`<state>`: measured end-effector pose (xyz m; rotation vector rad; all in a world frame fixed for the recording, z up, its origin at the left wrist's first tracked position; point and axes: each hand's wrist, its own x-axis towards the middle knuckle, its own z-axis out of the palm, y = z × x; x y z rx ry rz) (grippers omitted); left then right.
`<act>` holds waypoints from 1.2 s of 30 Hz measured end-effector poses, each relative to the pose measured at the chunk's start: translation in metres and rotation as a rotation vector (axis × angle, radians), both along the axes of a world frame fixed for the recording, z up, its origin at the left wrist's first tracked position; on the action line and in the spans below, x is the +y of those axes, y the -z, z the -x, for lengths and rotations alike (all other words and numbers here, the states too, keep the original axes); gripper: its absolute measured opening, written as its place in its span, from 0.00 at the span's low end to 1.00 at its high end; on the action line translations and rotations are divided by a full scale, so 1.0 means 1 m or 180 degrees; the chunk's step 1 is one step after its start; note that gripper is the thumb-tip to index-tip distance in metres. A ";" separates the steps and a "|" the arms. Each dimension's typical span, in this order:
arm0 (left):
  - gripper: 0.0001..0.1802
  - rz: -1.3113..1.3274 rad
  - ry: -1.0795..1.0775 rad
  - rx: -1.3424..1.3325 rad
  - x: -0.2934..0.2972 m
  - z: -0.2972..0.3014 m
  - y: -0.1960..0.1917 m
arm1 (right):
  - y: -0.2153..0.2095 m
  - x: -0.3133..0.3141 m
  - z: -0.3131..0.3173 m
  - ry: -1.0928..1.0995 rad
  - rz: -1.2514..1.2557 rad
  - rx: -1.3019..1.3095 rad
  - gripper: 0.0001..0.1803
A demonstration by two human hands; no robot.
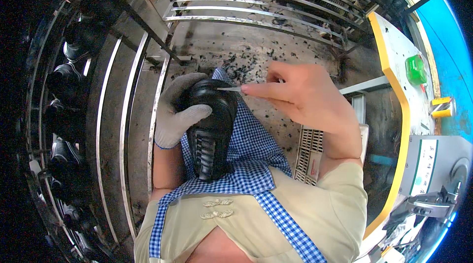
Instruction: The recorder is trimming excess material and loose threads from finished black shoes using a small knife at a manufacturing station.
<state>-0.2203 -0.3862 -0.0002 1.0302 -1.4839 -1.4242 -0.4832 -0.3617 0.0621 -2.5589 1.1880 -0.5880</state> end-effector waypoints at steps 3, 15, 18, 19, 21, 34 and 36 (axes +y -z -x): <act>0.33 -0.0023 0.0026 0.0059 0.001 0.002 -0.001 | 0.008 -0.002 -0.009 0.0108 0.0091 -0.0056 0.23; 0.33 -0.0010 0.0066 0.0009 -0.003 0.000 0.005 | 0.006 -0.006 0.000 0.0009 -0.0046 -0.0144 0.26; 0.33 -0.0103 0.0083 0.0039 -0.003 0.001 0.003 | 0.009 -0.007 -0.001 -0.0013 -0.0044 -0.0208 0.26; 0.33 -0.0138 0.0076 0.0059 -0.002 0.001 0.002 | 0.011 -0.008 -0.001 -0.0043 -0.0036 -0.0261 0.26; 0.33 -0.0117 0.0097 0.0085 -0.003 0.003 0.001 | 0.013 -0.010 -0.006 -0.0045 0.0016 -0.0254 0.26; 0.32 -0.0003 0.0255 -0.0008 -0.007 0.001 0.002 | 0.017 -0.010 0.004 -0.0112 -0.0144 -0.0384 0.24; 0.32 0.0006 0.0262 -0.0011 -0.007 0.004 -0.001 | 0.022 -0.013 -0.004 -0.0067 -0.0118 -0.0524 0.23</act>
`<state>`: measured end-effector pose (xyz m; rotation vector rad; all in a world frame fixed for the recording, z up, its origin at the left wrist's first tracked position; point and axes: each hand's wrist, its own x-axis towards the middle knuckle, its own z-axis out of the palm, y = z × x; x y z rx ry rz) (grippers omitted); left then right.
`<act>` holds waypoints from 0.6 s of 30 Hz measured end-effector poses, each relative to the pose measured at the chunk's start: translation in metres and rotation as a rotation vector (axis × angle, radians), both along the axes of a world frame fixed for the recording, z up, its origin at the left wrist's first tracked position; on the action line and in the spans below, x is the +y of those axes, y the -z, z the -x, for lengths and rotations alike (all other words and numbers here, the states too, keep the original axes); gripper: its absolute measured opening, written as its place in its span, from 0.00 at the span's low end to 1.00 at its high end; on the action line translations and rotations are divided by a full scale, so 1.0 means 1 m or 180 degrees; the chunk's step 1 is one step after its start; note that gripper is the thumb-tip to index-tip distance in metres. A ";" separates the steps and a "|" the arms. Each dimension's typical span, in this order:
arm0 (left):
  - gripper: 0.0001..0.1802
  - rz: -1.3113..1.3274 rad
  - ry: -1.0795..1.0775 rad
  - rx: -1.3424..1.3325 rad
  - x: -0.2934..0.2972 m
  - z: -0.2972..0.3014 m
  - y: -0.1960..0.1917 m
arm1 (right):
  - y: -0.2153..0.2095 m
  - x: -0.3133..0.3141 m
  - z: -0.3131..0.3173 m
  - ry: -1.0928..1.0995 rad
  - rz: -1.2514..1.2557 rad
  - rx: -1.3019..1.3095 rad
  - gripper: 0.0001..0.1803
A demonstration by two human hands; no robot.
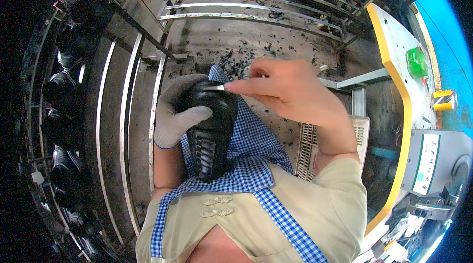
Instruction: The recorder is trimming excess material and loose threads from finished black shoes using a small knife at a manufacturing station.
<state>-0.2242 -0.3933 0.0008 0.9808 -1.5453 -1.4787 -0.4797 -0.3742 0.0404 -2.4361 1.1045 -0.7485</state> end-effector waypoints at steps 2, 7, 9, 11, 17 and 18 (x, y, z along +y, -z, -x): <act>0.31 0.0066 -0.0082 -0.0014 -0.002 -0.005 -0.001 | 0.009 -0.005 -0.004 -0.0041 0.0077 -0.0151 0.24; 0.30 -0.0138 -0.0923 0.1850 -0.038 -0.045 0.037 | 0.085 0.005 0.009 0.0831 -0.1294 -0.1108 0.40; 0.32 -0.0270 -0.1195 0.2403 -0.056 -0.051 0.062 | 0.108 0.024 0.003 0.0658 -0.1043 -0.1119 0.44; 0.34 -0.0455 -0.1420 0.2952 -0.061 -0.046 0.063 | 0.124 0.030 -0.006 0.0549 -0.0829 -0.1139 0.48; 0.31 -0.1326 -0.0985 0.3608 -0.061 -0.037 0.076 | 0.109 0.027 -0.015 0.0342 0.0279 -0.0832 0.52; 0.27 -0.1169 -0.0987 0.3554 -0.061 -0.039 0.080 | 0.107 0.026 -0.015 0.0425 -0.0115 -0.1146 0.51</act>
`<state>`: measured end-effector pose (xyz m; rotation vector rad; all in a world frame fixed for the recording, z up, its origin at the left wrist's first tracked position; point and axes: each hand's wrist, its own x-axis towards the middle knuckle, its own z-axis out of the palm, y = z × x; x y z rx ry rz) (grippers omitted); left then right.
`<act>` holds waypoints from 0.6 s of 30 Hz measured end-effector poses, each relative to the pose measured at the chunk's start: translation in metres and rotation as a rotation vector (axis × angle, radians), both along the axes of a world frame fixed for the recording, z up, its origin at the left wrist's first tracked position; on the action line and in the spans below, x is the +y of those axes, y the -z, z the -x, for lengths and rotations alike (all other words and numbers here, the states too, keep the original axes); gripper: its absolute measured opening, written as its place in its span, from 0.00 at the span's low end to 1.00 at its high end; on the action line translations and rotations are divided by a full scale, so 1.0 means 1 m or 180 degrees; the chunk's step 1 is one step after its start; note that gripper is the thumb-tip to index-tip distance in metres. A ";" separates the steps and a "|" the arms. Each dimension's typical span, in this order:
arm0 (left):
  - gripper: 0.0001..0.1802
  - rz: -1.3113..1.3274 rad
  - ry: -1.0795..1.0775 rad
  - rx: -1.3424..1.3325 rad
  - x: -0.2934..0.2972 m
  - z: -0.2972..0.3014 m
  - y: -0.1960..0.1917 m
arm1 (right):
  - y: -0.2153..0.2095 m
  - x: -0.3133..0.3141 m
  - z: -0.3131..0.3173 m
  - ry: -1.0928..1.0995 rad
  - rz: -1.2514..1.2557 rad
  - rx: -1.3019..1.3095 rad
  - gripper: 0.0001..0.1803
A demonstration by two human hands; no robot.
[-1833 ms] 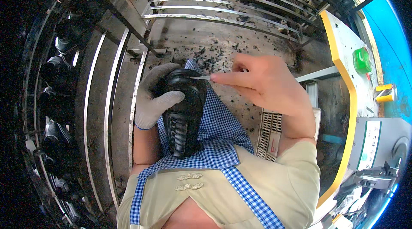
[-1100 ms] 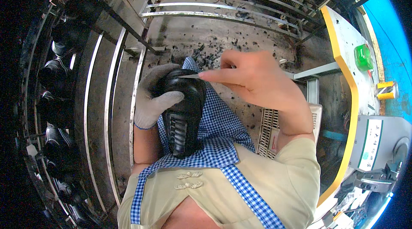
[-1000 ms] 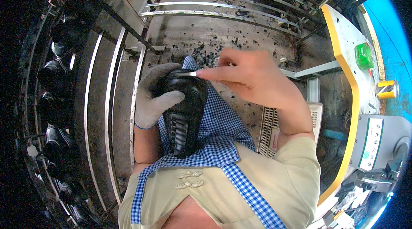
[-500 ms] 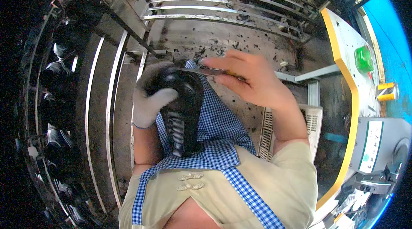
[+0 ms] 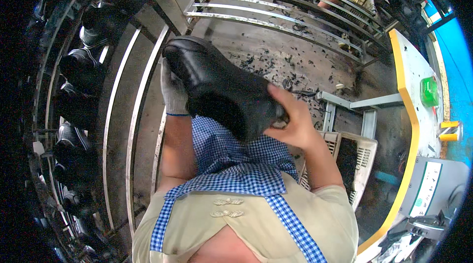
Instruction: The recorder is trimming excess material and loose threads from finished black shoes using a small knife at a manufacturing station.
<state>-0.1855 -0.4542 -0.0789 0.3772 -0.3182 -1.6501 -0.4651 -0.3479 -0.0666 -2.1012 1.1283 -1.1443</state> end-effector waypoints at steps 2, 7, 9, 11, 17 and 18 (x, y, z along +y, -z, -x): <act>0.24 0.0438 -0.0024 -0.0694 -0.008 -0.017 0.020 | -0.001 -0.001 -0.003 0.0177 -0.0665 -0.1097 0.49; 0.21 0.0227 0.0067 -0.1493 0.005 -0.008 0.004 | 0.013 -0.017 0.024 0.0640 -0.2351 -0.3409 0.36; 0.24 0.0110 0.0055 -0.1590 0.004 -0.013 0.017 | 0.007 -0.021 0.014 0.0839 -0.2356 -0.3352 0.21; 0.28 0.0016 0.0059 -0.1699 0.004 -0.011 0.018 | 0.002 -0.020 0.010 0.1028 -0.2405 -0.3249 0.21; 0.29 -0.0409 -0.0166 -0.2010 0.001 -0.006 0.023 | 0.021 -0.015 0.021 0.1041 -0.2268 -0.3306 0.22; 0.29 -0.0233 -0.0055 -0.1820 -0.001 -0.016 0.037 | 0.025 -0.013 0.013 0.1146 -0.2307 -0.3176 0.21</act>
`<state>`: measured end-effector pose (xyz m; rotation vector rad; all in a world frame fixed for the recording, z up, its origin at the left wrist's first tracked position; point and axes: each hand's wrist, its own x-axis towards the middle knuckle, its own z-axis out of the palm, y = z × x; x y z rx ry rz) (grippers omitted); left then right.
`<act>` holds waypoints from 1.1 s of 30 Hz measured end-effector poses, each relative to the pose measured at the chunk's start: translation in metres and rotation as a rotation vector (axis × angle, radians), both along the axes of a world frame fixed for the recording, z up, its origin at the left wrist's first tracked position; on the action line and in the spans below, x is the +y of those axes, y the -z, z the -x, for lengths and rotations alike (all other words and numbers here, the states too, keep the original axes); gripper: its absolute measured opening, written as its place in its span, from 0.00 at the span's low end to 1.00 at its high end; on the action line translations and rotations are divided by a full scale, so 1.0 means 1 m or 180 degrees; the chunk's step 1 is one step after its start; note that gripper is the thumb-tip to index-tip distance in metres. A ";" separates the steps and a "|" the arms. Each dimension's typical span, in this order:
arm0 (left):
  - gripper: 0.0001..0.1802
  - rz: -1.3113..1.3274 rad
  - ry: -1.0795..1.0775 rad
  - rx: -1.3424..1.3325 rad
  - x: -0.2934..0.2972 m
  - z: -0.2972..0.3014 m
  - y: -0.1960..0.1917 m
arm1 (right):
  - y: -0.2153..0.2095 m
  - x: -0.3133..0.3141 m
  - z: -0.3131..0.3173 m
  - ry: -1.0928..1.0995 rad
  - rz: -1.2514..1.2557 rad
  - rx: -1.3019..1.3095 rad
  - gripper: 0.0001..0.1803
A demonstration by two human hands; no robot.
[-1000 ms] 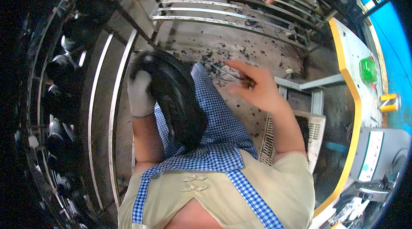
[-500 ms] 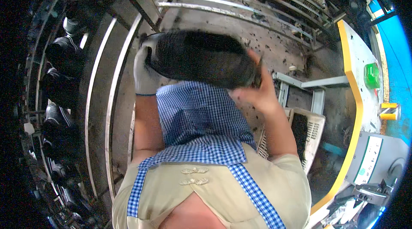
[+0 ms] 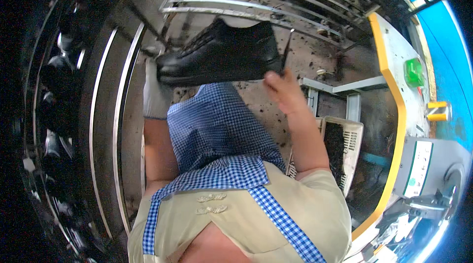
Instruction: The recorder is trimming excess material and loose threads from finished black shoes using a small knife at a manufacturing station.
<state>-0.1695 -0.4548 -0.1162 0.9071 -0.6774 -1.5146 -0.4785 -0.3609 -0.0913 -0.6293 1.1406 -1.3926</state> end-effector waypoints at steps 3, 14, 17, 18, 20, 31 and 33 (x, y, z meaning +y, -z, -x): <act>0.25 -0.0221 0.0507 0.0622 0.015 0.006 0.006 | -0.007 -0.003 -0.004 -0.0105 -0.0086 0.0140 0.25; 0.20 -0.0509 0.0729 0.1189 0.008 0.018 0.056 | -0.072 -0.014 -0.031 -0.0809 0.0889 0.0722 0.53; 0.20 -0.0222 0.0528 0.1080 0.010 0.000 0.041 | -0.071 -0.019 -0.024 -0.1497 0.0781 0.1166 0.55; 0.20 -0.0131 0.0395 0.1013 0.016 -0.008 0.031 | -0.073 -0.018 -0.020 -0.1735 0.0682 0.1332 0.55; 0.20 0.0068 -0.0206 0.0130 0.037 -0.010 0.009 | -0.039 -0.022 -0.012 -0.2071 0.1621 0.1915 0.53; 0.50 0.0752 -0.1601 -0.0867 0.227 -0.073 -0.083 | 0.041 -0.059 -0.078 -0.3457 0.1311 -0.0844 0.52; 0.52 0.0683 -0.1895 -0.0783 0.255 -0.066 -0.109 | 0.034 -0.068 -0.113 -0.3741 0.1016 -0.1217 0.51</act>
